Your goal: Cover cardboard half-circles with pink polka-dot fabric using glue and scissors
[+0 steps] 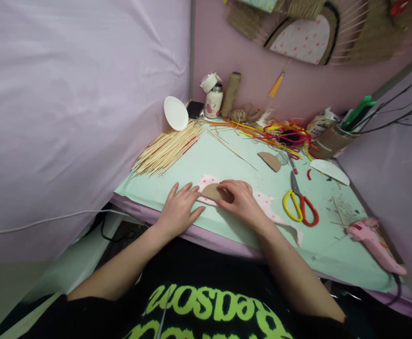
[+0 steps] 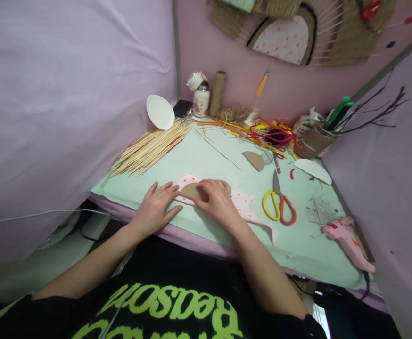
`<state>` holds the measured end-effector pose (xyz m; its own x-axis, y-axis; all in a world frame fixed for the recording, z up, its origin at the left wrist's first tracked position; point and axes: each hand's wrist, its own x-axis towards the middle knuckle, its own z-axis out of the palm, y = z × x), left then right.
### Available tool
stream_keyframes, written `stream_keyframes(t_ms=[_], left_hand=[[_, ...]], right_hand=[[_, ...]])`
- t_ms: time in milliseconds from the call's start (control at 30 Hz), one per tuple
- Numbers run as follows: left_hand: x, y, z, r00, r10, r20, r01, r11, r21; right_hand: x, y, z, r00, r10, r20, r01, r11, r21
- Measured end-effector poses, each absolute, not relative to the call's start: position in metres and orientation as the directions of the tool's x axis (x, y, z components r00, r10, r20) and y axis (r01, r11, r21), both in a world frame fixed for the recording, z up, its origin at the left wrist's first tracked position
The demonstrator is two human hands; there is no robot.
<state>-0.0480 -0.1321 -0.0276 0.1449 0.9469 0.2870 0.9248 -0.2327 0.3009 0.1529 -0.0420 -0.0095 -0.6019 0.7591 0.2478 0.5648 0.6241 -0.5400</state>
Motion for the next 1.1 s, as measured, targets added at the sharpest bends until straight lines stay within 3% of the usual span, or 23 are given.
stream_keyframes(t_ms=[433, 500, 600, 667, 733, 800, 967, 1100], left_hand=[[-0.047, -0.133, -0.030, 0.138, 0.948, 0.285, 0.924, -0.227, 0.307], [-0.051, -0.132, -0.027, 0.132, 0.956, 0.261, 0.910, -0.221, 0.351], [-0.064, -0.126, -0.012, 0.084, 0.972, 0.221, 0.839, -0.189, 0.511], [-0.071, -0.120, 0.002, -0.011, 0.964, 0.266, 0.781, -0.158, 0.604], [-0.071, -0.113, 0.015, -0.070, 0.932, 0.356, 0.772, -0.176, 0.611], [-0.061, -0.107, 0.021, -0.014, 0.921, 0.390, 0.774, -0.237, 0.587], [-0.020, -0.098, 0.005, 0.300, 0.918, 0.260, 0.708, -0.397, 0.584], [-0.010, -0.096, -0.010, 0.293, 0.920, 0.262, 0.710, -0.392, 0.585]], right_hand=[[0.155, -0.042, -0.014, -0.600, 0.772, 0.211, 0.587, 0.604, -0.539], [0.155, -0.042, -0.014, -0.600, 0.771, 0.215, 0.588, 0.607, -0.535], [0.155, -0.043, -0.014, -0.607, 0.765, 0.213, 0.591, 0.614, -0.523], [0.156, -0.044, -0.015, -0.613, 0.762, 0.208, 0.594, 0.618, -0.515], [0.156, -0.044, -0.016, -0.613, 0.762, 0.208, 0.596, 0.620, -0.511], [0.156, -0.044, -0.016, -0.612, 0.761, 0.216, 0.596, 0.623, -0.507], [0.156, -0.044, -0.016, -0.602, 0.772, 0.201, 0.614, 0.609, -0.502], [0.166, -0.046, -0.013, -0.590, 0.772, 0.237, 0.585, 0.611, -0.533]])
